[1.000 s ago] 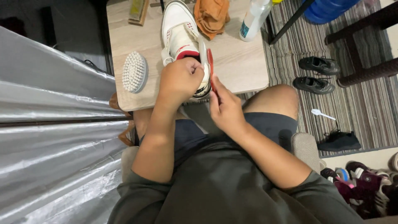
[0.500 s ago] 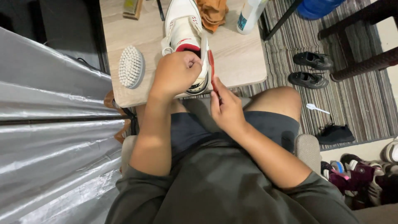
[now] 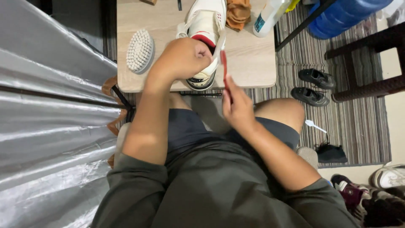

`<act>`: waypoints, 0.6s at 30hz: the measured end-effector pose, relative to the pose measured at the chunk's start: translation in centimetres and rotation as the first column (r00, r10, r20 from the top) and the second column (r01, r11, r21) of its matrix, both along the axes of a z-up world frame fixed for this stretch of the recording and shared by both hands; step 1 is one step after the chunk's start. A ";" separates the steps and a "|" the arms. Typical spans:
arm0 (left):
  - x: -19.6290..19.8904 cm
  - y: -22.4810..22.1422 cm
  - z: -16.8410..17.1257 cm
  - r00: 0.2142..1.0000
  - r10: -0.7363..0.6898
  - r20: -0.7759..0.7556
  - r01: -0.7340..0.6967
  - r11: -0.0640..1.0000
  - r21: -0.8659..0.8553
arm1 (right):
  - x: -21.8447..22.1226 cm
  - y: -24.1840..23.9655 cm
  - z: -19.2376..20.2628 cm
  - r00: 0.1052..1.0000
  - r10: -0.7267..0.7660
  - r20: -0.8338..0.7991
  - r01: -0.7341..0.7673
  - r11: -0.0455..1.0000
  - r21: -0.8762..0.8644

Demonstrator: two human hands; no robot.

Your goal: Cleaning the upper and midsole of a white sneaker using a cloth, cleaning spray, and brushes.

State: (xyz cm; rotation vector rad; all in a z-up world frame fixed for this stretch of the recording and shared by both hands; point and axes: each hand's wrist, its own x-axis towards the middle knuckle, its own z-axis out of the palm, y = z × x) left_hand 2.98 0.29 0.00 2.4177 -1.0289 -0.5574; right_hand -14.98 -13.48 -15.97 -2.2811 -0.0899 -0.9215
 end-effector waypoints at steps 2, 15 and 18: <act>-0.2 0.1 0.2 1.000 0.012 -0.012 -0.012 1.000 -0.008 | 0.3 -0.6 0.0 0.999 0.034 -0.024 -0.034 0.999 0.008; 0.2 0.2 -0.3 1.000 -0.023 -0.013 0.023 1.000 0.007 | 1.1 -0.9 -2.6 0.996 0.043 -0.083 -0.031 0.991 0.132; 0.1 0.2 0.3 0.998 -0.015 -0.055 0.016 1.000 0.019 | 1.3 -0.8 -2.7 0.996 0.020 -0.082 -0.010 0.992 0.127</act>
